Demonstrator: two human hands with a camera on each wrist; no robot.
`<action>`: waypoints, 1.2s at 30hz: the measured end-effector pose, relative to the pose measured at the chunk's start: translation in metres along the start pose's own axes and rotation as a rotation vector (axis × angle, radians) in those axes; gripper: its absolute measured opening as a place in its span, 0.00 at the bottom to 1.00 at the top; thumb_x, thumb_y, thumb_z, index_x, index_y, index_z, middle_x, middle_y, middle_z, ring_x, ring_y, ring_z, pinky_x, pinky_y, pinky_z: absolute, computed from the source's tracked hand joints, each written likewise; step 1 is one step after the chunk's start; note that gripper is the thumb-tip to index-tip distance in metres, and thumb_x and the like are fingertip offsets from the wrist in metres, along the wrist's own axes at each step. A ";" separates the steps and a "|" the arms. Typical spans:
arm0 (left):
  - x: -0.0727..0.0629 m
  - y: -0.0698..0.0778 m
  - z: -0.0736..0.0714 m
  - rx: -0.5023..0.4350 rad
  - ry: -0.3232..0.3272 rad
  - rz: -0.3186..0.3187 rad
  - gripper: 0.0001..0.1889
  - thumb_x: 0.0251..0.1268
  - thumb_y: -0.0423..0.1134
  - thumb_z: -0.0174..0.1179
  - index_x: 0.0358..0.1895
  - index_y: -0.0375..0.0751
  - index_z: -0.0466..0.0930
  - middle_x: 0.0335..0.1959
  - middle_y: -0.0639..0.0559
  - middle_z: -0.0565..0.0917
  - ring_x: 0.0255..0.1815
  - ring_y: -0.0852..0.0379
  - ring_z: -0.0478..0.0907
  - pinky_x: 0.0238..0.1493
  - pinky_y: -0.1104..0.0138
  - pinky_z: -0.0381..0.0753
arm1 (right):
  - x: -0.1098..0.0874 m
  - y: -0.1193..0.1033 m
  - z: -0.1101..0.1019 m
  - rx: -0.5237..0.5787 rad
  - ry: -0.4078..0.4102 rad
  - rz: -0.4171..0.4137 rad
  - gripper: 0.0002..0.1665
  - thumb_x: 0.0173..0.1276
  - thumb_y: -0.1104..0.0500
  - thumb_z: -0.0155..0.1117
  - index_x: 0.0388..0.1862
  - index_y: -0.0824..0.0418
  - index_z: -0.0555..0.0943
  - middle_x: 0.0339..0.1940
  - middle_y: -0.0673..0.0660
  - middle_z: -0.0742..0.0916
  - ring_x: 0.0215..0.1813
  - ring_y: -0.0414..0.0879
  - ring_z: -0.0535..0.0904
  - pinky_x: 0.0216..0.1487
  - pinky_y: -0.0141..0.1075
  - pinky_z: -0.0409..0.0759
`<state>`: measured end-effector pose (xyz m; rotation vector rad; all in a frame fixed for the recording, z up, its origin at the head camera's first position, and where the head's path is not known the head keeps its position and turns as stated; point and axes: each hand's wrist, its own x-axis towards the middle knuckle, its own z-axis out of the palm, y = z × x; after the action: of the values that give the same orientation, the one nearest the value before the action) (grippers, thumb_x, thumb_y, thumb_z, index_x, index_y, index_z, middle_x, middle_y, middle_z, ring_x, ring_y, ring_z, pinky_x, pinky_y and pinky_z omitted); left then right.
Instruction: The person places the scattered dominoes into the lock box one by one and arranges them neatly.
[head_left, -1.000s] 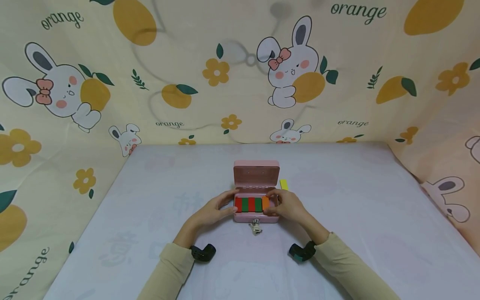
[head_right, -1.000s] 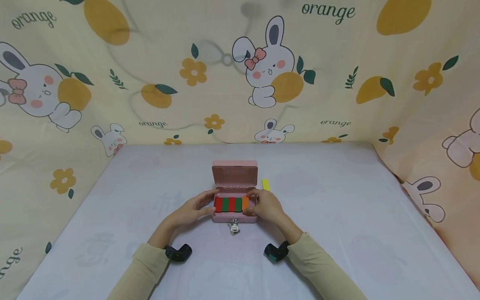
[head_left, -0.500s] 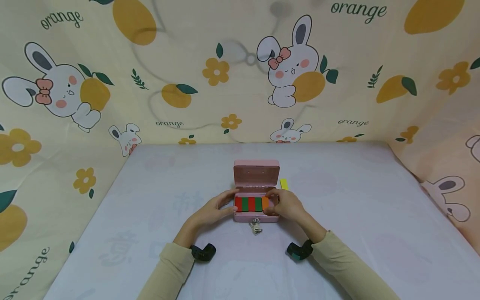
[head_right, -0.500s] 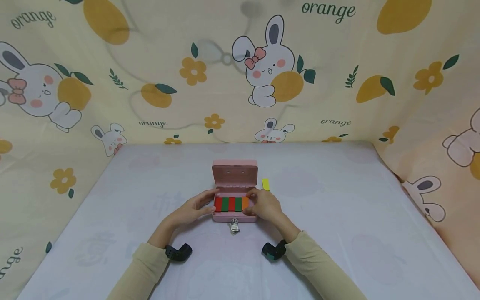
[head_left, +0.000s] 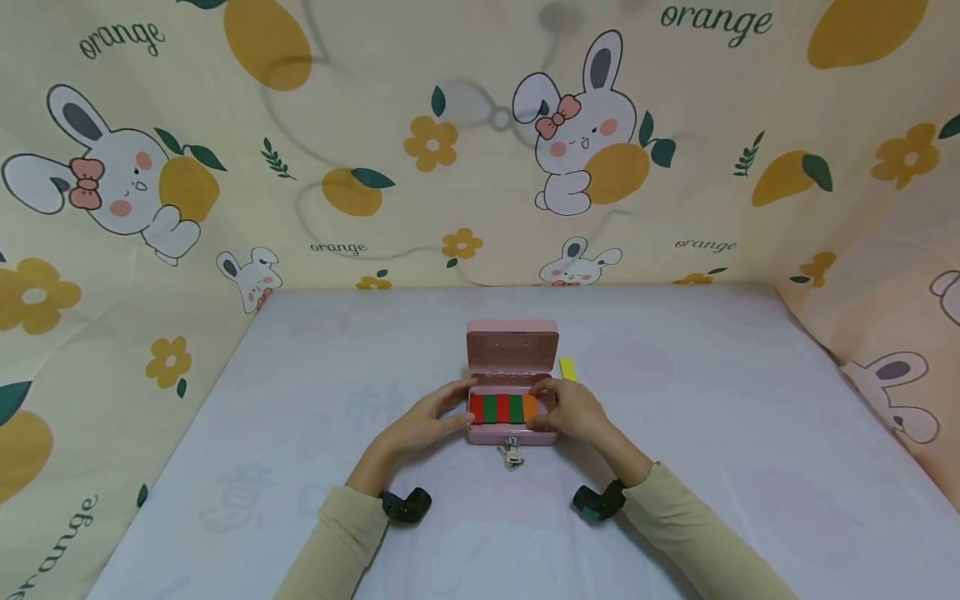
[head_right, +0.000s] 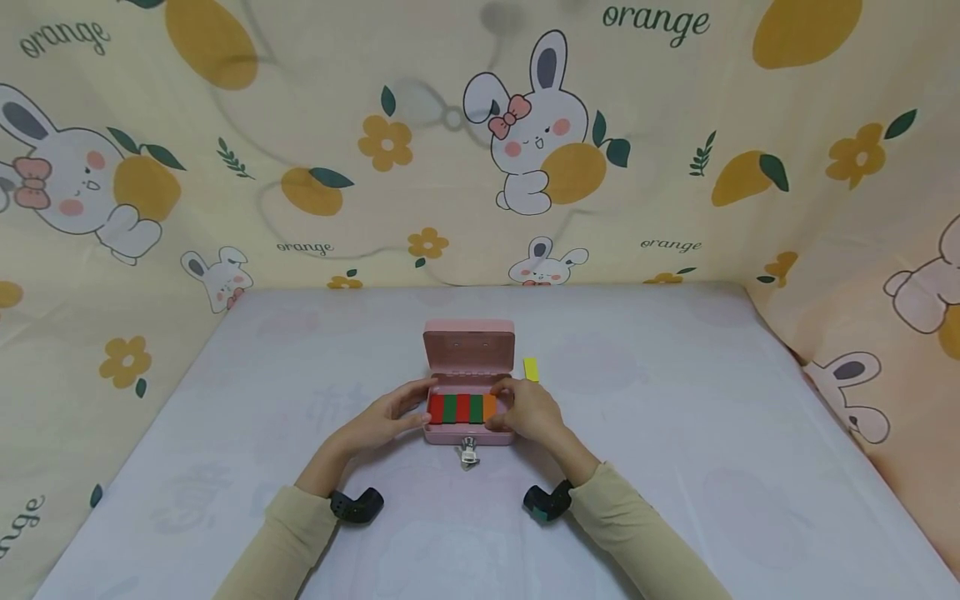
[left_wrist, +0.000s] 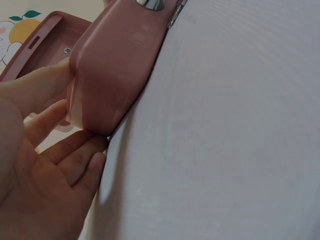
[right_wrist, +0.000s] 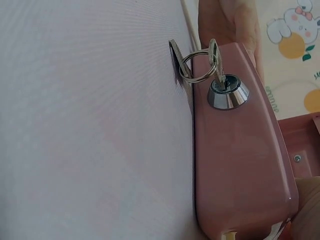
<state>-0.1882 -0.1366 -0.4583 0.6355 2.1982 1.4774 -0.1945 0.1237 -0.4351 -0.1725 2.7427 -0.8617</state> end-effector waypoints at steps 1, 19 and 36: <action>0.000 0.000 0.000 -0.001 0.001 0.000 0.32 0.71 0.42 0.55 0.75 0.46 0.55 0.78 0.46 0.56 0.79 0.42 0.54 0.79 0.48 0.55 | 0.000 0.000 0.000 0.002 0.000 -0.002 0.30 0.49 0.51 0.79 0.52 0.55 0.81 0.37 0.57 0.82 0.39 0.48 0.73 0.35 0.33 0.67; 0.000 0.002 0.000 -0.012 0.007 -0.014 0.33 0.70 0.41 0.56 0.75 0.46 0.55 0.78 0.46 0.57 0.79 0.43 0.54 0.79 0.49 0.55 | -0.005 0.012 -0.009 0.152 0.057 -0.166 0.20 0.61 0.56 0.69 0.51 0.61 0.81 0.21 0.51 0.70 0.28 0.43 0.66 0.27 0.30 0.59; -0.001 0.003 0.001 -0.009 0.009 -0.009 0.33 0.70 0.41 0.56 0.75 0.47 0.55 0.78 0.46 0.57 0.79 0.43 0.54 0.79 0.49 0.55 | -0.005 0.025 -0.032 0.200 0.091 -0.214 0.18 0.63 0.57 0.68 0.50 0.62 0.82 0.23 0.51 0.73 0.27 0.43 0.67 0.25 0.27 0.62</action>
<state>-0.1863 -0.1357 -0.4552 0.6163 2.1974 1.4881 -0.1995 0.1621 -0.4233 -0.4023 2.7328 -1.2215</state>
